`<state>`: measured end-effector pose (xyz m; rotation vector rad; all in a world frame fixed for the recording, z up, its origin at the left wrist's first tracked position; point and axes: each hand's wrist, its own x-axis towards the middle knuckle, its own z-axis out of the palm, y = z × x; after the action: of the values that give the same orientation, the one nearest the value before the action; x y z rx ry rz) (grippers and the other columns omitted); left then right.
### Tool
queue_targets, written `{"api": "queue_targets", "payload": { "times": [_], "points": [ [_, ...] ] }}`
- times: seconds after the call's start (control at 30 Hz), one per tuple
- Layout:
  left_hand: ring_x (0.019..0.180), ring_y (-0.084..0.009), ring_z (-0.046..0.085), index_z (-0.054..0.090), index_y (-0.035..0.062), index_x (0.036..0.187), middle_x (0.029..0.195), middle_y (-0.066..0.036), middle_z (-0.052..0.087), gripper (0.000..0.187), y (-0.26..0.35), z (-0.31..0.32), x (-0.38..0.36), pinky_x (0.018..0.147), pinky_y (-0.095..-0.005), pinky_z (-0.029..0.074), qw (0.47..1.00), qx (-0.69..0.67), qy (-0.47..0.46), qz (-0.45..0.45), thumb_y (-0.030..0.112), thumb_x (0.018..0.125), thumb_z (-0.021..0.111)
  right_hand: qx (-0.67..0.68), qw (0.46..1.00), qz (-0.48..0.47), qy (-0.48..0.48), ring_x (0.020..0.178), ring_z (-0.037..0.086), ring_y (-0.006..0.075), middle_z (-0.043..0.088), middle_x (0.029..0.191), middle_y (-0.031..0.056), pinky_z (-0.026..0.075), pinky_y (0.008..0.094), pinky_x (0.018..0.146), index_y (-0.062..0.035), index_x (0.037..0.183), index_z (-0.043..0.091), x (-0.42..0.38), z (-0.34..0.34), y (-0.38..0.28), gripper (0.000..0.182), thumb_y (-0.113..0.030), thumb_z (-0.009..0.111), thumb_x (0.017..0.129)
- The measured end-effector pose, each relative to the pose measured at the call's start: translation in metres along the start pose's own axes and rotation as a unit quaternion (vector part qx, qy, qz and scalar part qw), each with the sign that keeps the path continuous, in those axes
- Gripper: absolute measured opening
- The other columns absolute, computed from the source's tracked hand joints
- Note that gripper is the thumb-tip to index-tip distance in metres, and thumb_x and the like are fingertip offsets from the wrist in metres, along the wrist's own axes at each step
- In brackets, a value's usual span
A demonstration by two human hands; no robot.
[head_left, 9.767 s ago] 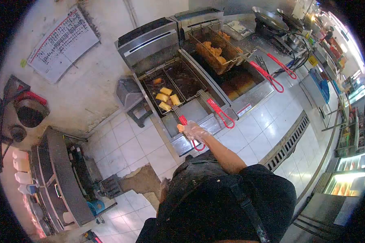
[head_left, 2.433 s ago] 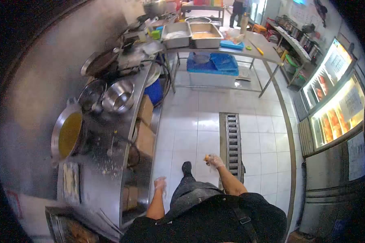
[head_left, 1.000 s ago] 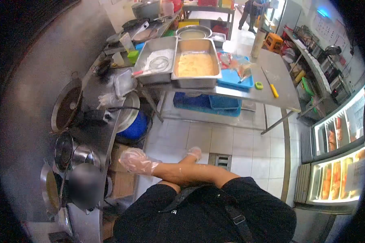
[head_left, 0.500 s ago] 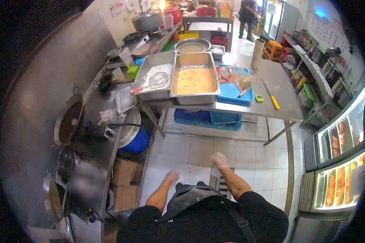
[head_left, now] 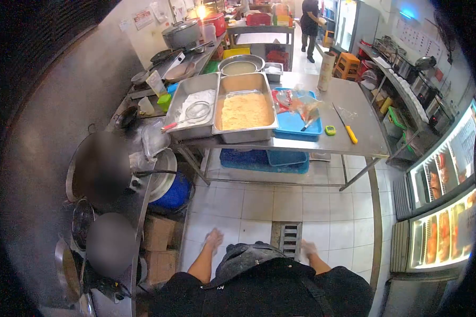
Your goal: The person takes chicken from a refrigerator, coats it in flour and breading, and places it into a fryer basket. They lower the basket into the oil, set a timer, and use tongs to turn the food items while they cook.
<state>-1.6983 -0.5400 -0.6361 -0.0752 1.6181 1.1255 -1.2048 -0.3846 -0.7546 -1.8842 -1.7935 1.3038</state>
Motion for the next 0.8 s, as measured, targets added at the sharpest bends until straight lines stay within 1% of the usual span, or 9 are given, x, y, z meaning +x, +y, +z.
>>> {"api": "queue_targets", "payload": {
  "times": [0.03, 0.07, 0.1, 0.13, 0.23, 0.3, 0.4, 0.7, 0.8],
  "points": [
    [0.11, -0.0256, 0.044, 0.046, 0.0055, 0.116, 0.119, -0.015, 0.048, 0.064, 0.016, 0.028, 0.01, 0.09, -0.0394, 0.037, 0.999, -0.013, -0.045, 0.022, 0.058, 0.082, 0.036, -0.129, 0.987, 0.079, -0.047, 0.074, 0.061, 0.0336, 0.062, 0.073, 0.0167, 0.049, 0.0396, 0.061, -0.0067, 0.09, 0.063, -0.019, -0.022, -0.128, 0.037, -0.038, 0.044, 0.083],
    [0.117, -0.0287, 0.039, 0.036, 0.004, 0.127, 0.127, -0.018, 0.041, 0.073, 0.058, 0.068, -0.03, 0.098, -0.0409, 0.03, 0.994, 0.014, -0.101, 0.025, 0.061, 0.081, 0.036, -0.107, 0.983, -0.096, -0.116, 0.075, 0.061, 0.0309, 0.062, 0.073, 0.0163, 0.048, 0.0385, 0.06, -0.0089, 0.09, 0.063, 0.031, 0.015, -0.104, 0.034, -0.038, 0.048, 0.08],
    [0.119, -0.0295, 0.037, 0.034, 0.0019, 0.128, 0.128, -0.018, 0.039, 0.076, 0.084, 0.099, -0.062, 0.099, -0.0421, 0.028, 0.985, 0.021, -0.161, 0.061, 0.062, 0.081, 0.034, -0.097, 0.991, -0.044, -0.08, 0.071, 0.062, 0.0234, 0.062, 0.07, 0.012, 0.047, 0.0354, 0.058, -0.0083, 0.086, 0.064, 0.021, 0.011, -0.176, 0.034, -0.039, 0.053, 0.076],
    [0.121, -0.0302, 0.034, 0.033, -0.0002, 0.128, 0.13, -0.017, 0.037, 0.08, 0.102, 0.124, -0.078, 0.1, -0.0433, 0.026, 0.97, 0.028, -0.22, 0.097, 0.064, 0.081, 0.032, 0.213, 0.955, -0.163, -0.127, 0.068, 0.06, 0.0175, 0.062, 0.072, 0.011, 0.046, 0.0329, 0.058, -0.0086, 0.089, 0.063, 0.047, 0.04, -0.168, 0.033, -0.038, 0.053, 0.079],
    [0.119, -0.0295, 0.037, 0.036, 0.0008, 0.126, 0.126, -0.015, 0.042, 0.078, 0.13, 0.172, -0.085, 0.099, -0.043, 0.028, 0.955, -0.019, -0.288, 0.075, 0.064, 0.081, 0.032, 0.188, 0.965, -0.129, -0.13, 0.067, 0.056, 0.0177, 0.06, 0.078, 0.0075, 0.044, 0.0287, 0.063, -0.0027, 0.093, 0.06, -0.068, -0.047, -0.394, 0.036, -0.036, 0.049, 0.085],
    [0.11, -0.0274, 0.044, 0.041, 0.0024, 0.123, 0.118, -0.013, 0.048, 0.076, 0.141, 0.184, -0.102, 0.095, -0.041, 0.033, 0.916, -0.134, -0.371, 0.074, 0.065, 0.081, 0.032, 0.418, 0.845, -0.199, -0.268, 0.066, 0.053, 0.0188, 0.056, 0.075, 0.0045, 0.043, 0.0267, 0.066, -0.0018, 0.092, 0.056, -0.046, -0.029, -0.395, 0.033, -0.033, 0.048, 0.086],
    [0.1, -0.0253, 0.049, 0.046, 0.0038, 0.118, 0.111, -0.012, 0.052, 0.071, 0.157, 0.185, -0.148, 0.09, -0.0391, 0.037, 0.929, -0.161, -0.319, 0.095, 0.063, 0.082, 0.031, 0.54, 0.775, -0.269, -0.188, 0.059, 0.049, 0.0183, 0.051, 0.072, 0.0036, 0.042, 0.028, 0.063, -0.0034, 0.098, 0.05, 0.02, 0.063, -0.339, 0.03, -0.031, 0.044, 0.088],
    [0.109, -0.0272, 0.045, 0.046, 0.0021, 0.119, 0.117, -0.013, 0.049, 0.069, 0.146, 0.157, -0.164, 0.096, -0.0412, 0.032, 0.887, -0.312, -0.336, 0.05, 0.059, 0.084, 0.031, 0.524, 0.771, -0.305, -0.194, 0.058, 0.049, 0.0227, 0.053, 0.075, 0.0052, 0.041, 0.0365, 0.052, -0.0048, 0.098, 0.051, 0.009, 0.071, -0.347, 0.022, -0.021, 0.046, 0.085],
    [0.111, -0.0278, 0.043, 0.045, 0.0009, 0.12, 0.121, -0.014, 0.047, 0.071, 0.141, 0.15, -0.164, 0.097, -0.0414, 0.032, 0.869, -0.344, -0.353, 0.039, 0.06, 0.083, 0.032, 0.248, 0.906, -0.28, -0.2, 0.06, 0.052, 0.0229, 0.055, 0.072, 0.0036, 0.043, 0.0357, 0.056, -0.0028, 0.092, 0.055, 0.017, 0.074, -0.356, 0.021, -0.02, 0.047, 0.083]
  ]
}}
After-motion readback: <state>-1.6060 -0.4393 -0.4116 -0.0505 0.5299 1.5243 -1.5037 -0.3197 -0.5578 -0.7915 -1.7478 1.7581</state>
